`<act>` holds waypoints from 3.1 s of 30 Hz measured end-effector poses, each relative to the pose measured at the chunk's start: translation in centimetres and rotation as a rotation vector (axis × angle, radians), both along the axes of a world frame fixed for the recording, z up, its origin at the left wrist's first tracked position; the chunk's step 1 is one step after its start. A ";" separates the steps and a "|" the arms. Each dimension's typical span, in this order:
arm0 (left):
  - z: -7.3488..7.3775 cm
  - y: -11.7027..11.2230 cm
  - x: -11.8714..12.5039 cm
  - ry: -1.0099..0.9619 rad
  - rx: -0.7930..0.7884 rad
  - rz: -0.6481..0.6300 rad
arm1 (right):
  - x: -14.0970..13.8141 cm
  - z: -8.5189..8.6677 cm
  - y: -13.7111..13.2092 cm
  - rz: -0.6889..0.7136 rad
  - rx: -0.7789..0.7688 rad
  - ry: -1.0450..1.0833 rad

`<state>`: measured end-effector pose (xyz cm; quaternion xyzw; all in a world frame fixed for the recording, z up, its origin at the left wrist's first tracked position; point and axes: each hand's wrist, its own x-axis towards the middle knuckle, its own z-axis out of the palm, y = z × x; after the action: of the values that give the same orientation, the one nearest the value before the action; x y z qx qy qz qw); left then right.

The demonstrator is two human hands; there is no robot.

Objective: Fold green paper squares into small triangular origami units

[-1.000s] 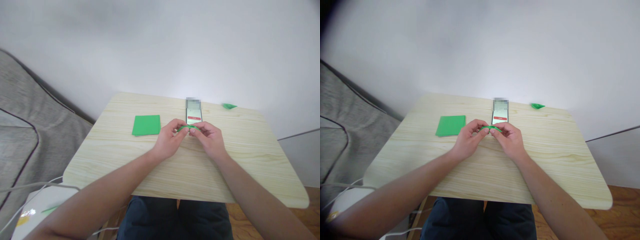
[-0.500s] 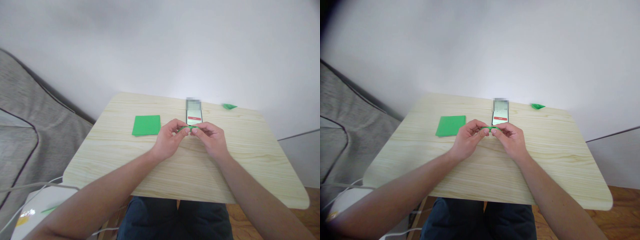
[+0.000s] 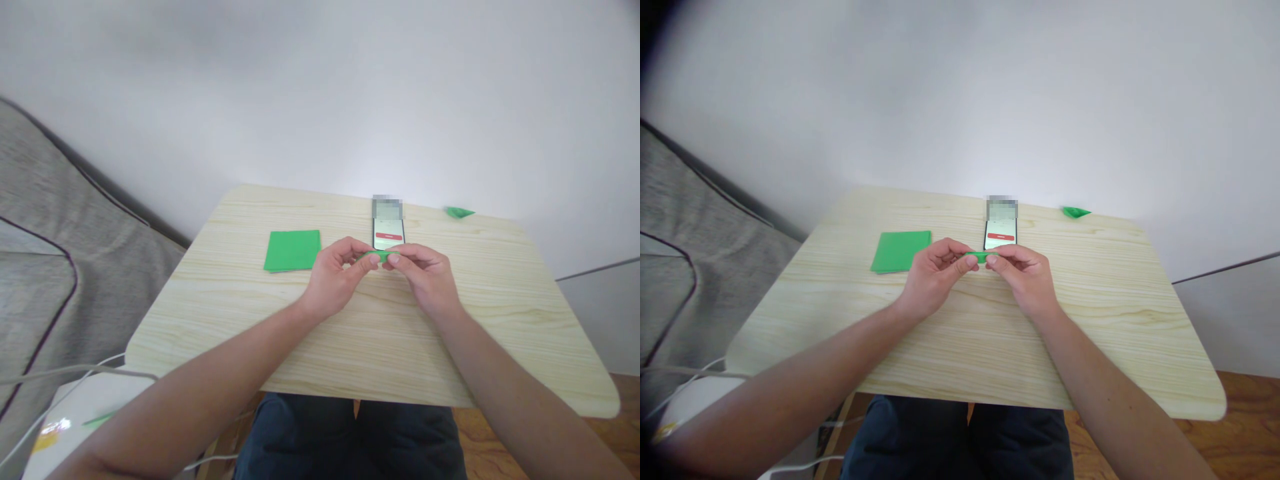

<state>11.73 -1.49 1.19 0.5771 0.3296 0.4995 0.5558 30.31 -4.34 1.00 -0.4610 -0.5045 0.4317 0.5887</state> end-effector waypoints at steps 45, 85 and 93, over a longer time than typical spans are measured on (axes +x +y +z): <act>0.8 0.1 -0.3 0.198 0.241 0.170 | -0.7 1.2 -0.6 -0.021 0.036 -0.188; 0.7 0.1 -0.5 0.219 0.357 0.158 | -0.5 0.9 -0.7 0.001 0.043 -0.250; 0.7 0.1 -0.5 0.181 0.198 0.119 | -0.4 1.2 -0.7 -0.019 0.027 -0.281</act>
<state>11.18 -1.35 1.94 0.6514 0.3610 0.5075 0.4334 29.92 -5.06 2.20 -0.5138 -0.5833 0.3506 0.5223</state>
